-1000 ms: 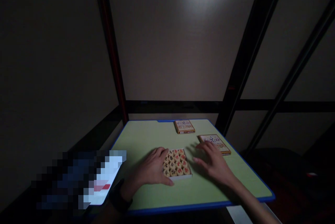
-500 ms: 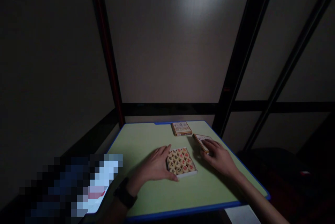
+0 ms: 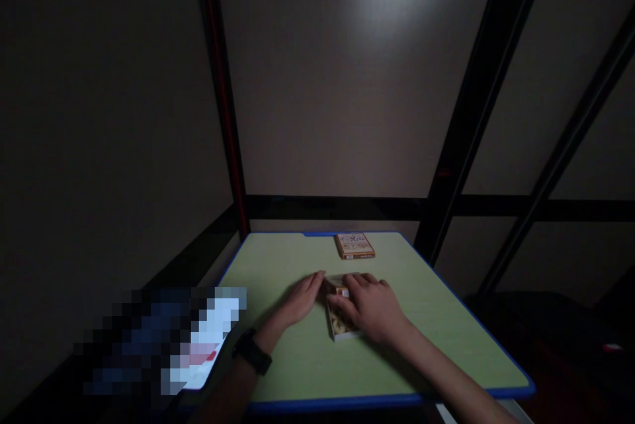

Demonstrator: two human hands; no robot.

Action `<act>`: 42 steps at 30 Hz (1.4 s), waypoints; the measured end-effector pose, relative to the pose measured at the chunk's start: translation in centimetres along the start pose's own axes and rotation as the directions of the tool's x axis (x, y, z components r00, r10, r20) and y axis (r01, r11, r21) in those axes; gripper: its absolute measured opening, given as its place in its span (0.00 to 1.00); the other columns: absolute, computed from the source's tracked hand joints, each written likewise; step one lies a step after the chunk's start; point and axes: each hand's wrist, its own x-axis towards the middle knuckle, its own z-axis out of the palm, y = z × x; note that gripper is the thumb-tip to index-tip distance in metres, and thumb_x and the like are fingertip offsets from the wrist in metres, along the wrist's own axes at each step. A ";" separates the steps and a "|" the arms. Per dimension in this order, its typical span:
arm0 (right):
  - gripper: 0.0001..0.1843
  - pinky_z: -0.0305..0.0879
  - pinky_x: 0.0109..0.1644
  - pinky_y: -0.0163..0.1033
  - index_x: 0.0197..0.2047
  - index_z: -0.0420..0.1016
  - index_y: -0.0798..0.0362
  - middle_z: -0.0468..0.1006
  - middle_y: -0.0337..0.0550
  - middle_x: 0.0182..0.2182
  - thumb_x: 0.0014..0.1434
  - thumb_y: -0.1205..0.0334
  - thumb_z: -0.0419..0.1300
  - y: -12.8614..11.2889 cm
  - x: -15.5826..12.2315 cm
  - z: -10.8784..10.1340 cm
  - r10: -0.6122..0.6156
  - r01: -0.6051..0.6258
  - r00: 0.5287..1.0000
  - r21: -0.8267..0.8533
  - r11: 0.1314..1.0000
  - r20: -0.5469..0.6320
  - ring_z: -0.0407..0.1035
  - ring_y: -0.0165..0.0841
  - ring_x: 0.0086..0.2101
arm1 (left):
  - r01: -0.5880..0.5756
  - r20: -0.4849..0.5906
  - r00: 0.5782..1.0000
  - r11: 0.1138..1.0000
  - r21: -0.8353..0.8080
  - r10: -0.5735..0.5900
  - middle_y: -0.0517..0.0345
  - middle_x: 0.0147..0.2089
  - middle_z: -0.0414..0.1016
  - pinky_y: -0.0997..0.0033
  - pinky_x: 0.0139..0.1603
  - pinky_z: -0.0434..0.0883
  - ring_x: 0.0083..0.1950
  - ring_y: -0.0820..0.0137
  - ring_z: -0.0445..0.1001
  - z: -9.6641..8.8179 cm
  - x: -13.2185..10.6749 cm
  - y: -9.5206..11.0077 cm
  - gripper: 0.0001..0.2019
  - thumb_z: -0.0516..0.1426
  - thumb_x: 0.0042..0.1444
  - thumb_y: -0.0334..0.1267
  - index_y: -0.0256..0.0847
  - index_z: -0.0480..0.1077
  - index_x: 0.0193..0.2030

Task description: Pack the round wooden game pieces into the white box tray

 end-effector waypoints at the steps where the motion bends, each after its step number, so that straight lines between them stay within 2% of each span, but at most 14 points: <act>1: 0.30 0.65 0.45 0.46 0.45 0.74 0.52 0.81 0.53 0.43 0.66 0.36 0.45 -0.2 0.0 0.1 -0.016 0.017 1.000 -0.013 1.000 0.006 0.72 0.46 0.45 | 0.005 -0.004 1.000 1.000 -0.005 -0.005 0.51 0.60 0.75 0.65 0.65 0.63 0.62 0.66 0.71 0.0 0.1 0.0 0.29 0.38 0.67 0.54 0.40 0.71 0.56; 4: 0.31 0.65 0.45 0.47 0.45 0.75 0.53 0.81 0.54 0.43 0.66 0.35 0.45 -0.3 -0.3 0.3 -0.050 0.051 0.998 -0.045 0.998 0.031 0.72 0.48 0.46 | -0.019 -0.012 1.000 1.000 0.001 0.019 0.53 0.51 0.80 0.68 0.58 0.68 0.52 0.66 0.75 0.2 0.1 -0.1 0.28 0.40 0.67 0.55 0.40 0.74 0.48; 9: 0.29 0.68 0.45 0.48 0.47 0.77 0.53 0.80 0.56 0.46 0.64 0.36 0.51 0.5 -2.2 0.5 -0.097 0.101 0.990 -0.031 0.994 0.103 0.72 0.49 0.46 | -0.079 0.004 0.997 0.994 0.074 0.079 0.52 0.46 0.80 0.68 0.55 0.69 0.48 0.65 0.75 0.3 -0.1 -0.2 0.26 0.42 0.66 0.55 0.40 0.75 0.42; 13: 0.23 0.67 0.53 0.49 0.50 0.77 0.52 0.78 0.53 0.51 0.67 0.44 0.51 1.9 -3.9 0.7 -0.167 0.155 0.984 0.165 0.974 0.059 0.69 0.47 0.52 | -0.161 0.041 0.987 0.981 0.107 0.158 0.52 0.44 0.80 0.67 0.53 0.70 0.48 0.65 0.75 0.0 -0.2 -0.2 0.24 0.44 0.66 0.52 0.39 0.76 0.42; 16: 0.20 0.66 0.55 0.45 0.48 0.78 0.52 0.78 0.51 0.51 0.69 0.51 0.49 3.4 -4.3 0.8 -0.067 0.067 0.998 0.375 0.925 -0.014 0.71 0.42 0.50 | -0.191 0.055 0.981 0.975 0.112 0.186 0.49 0.50 0.78 0.65 0.56 0.69 0.52 0.63 0.74 -0.3 -0.4 -0.2 0.22 0.49 0.64 0.53 0.39 0.75 0.49; 18: 0.19 0.68 0.53 0.43 0.48 0.78 0.54 0.79 0.52 0.49 0.69 0.52 0.50 4.5 -4.2 1.2 0.011 0.000 1.000 0.468 0.884 -0.021 0.74 0.41 0.47 | -0.199 0.050 0.980 0.969 0.144 0.194 0.45 0.59 0.73 0.63 0.61 0.67 0.59 0.60 0.70 -0.4 -0.7 -0.1 0.25 0.56 0.58 0.53 0.37 0.72 0.55; 20: 0.20 0.69 0.51 0.43 0.49 0.77 0.55 0.80 0.53 0.47 0.67 0.52 0.51 5.5 -4.2 1.7 0.051 -0.044 0.999 0.524 0.850 0.001 0.75 0.41 0.45 | -0.220 0.078 0.975 0.958 0.184 0.209 0.43 0.64 0.68 0.61 0.65 0.63 0.64 0.57 0.66 -0.3 -1.2 0.0 0.33 0.64 0.50 0.53 0.37 0.69 0.60; 23: 0.20 0.70 0.52 0.46 0.50 0.77 0.55 0.81 0.53 0.48 0.63 0.53 0.55 6.5 -4.3 2.5 0.096 -0.101 0.995 0.569 0.816 0.038 0.75 0.43 0.46 | -0.262 0.147 0.961 0.942 0.210 0.235 0.46 0.65 0.67 0.57 0.67 0.62 0.65 0.54 0.65 -0.1 -1.7 0.2 0.43 0.71 0.37 0.51 0.42 0.67 0.62; 26: 0.18 0.70 0.51 0.48 0.48 0.78 0.55 0.82 0.52 0.46 0.58 0.54 0.60 6.9 -4.2 3.1 0.143 -0.154 0.987 0.631 0.760 0.069 0.76 0.44 0.45 | -0.270 0.160 0.958 0.938 0.217 0.238 0.49 0.64 0.68 0.56 0.67 0.63 0.64 0.54 0.66 0.0 -1.9 0.3 0.48 0.73 0.30 0.51 0.45 0.67 0.62; 28: 0.18 0.71 0.51 0.49 0.45 0.77 0.54 0.82 0.52 0.44 0.54 0.53 0.63 6.8 -4.0 3.3 0.151 -0.179 0.983 0.733 0.656 0.105 0.76 0.44 0.44 | -0.270 0.167 0.957 0.938 0.218 0.237 0.50 0.64 0.68 0.57 0.67 0.63 0.64 0.54 0.66 0.0 -2.0 0.3 0.48 0.73 0.30 0.51 0.46 0.67 0.62; 31: 0.24 0.73 0.48 0.49 0.45 0.74 0.54 0.82 0.51 0.42 0.48 0.49 0.68 6.6 -3.5 3.3 0.125 -0.247 0.969 0.892 0.378 0.215 0.77 0.44 0.43 | -0.272 0.183 0.955 0.936 0.222 0.234 0.50 0.65 0.67 0.56 0.67 0.63 0.65 0.54 0.66 -0.1 -2.0 0.2 0.47 0.72 0.32 0.52 0.46 0.66 0.63; 34: 0.33 0.75 0.38 0.46 0.47 0.69 0.51 0.80 0.50 0.45 0.42 0.45 0.72 6.5 -3.4 3.4 0.124 -0.360 0.930 0.925 0.119 0.346 0.77 0.44 0.41 | -0.264 0.197 0.955 0.936 0.232 0.220 0.48 0.67 0.65 0.55 0.68 0.61 0.66 0.53 0.65 -0.1 -2.0 0.0 0.48 0.72 0.33 0.53 0.45 0.65 0.65; 37: 0.35 0.74 0.33 0.42 0.47 0.68 0.50 0.79 0.48 0.45 0.39 0.46 0.74 6.5 -3.5 3.8 0.158 -0.377 0.915 0.926 0.002 0.372 0.78 0.42 0.38 | -0.241 0.197 0.960 0.941 0.236 0.197 0.46 0.70 0.61 0.53 0.70 0.59 0.69 0.52 0.61 -0.2 -2.1 0.2 0.50 0.71 0.34 0.53 0.45 0.62 0.67; 42: 0.34 0.74 0.33 0.42 0.46 0.67 0.49 0.81 0.44 0.36 0.38 0.52 0.77 6.7 -3.3 4.5 0.227 -0.314 0.911 0.936 -0.157 0.344 0.78 0.40 0.33 | -0.159 0.146 0.981 0.956 0.246 0.126 0.42 0.74 0.53 0.50 0.73 0.54 0.73 0.51 0.54 0.0 -2.6 1.1 0.50 0.71 0.37 0.49 0.41 0.60 0.68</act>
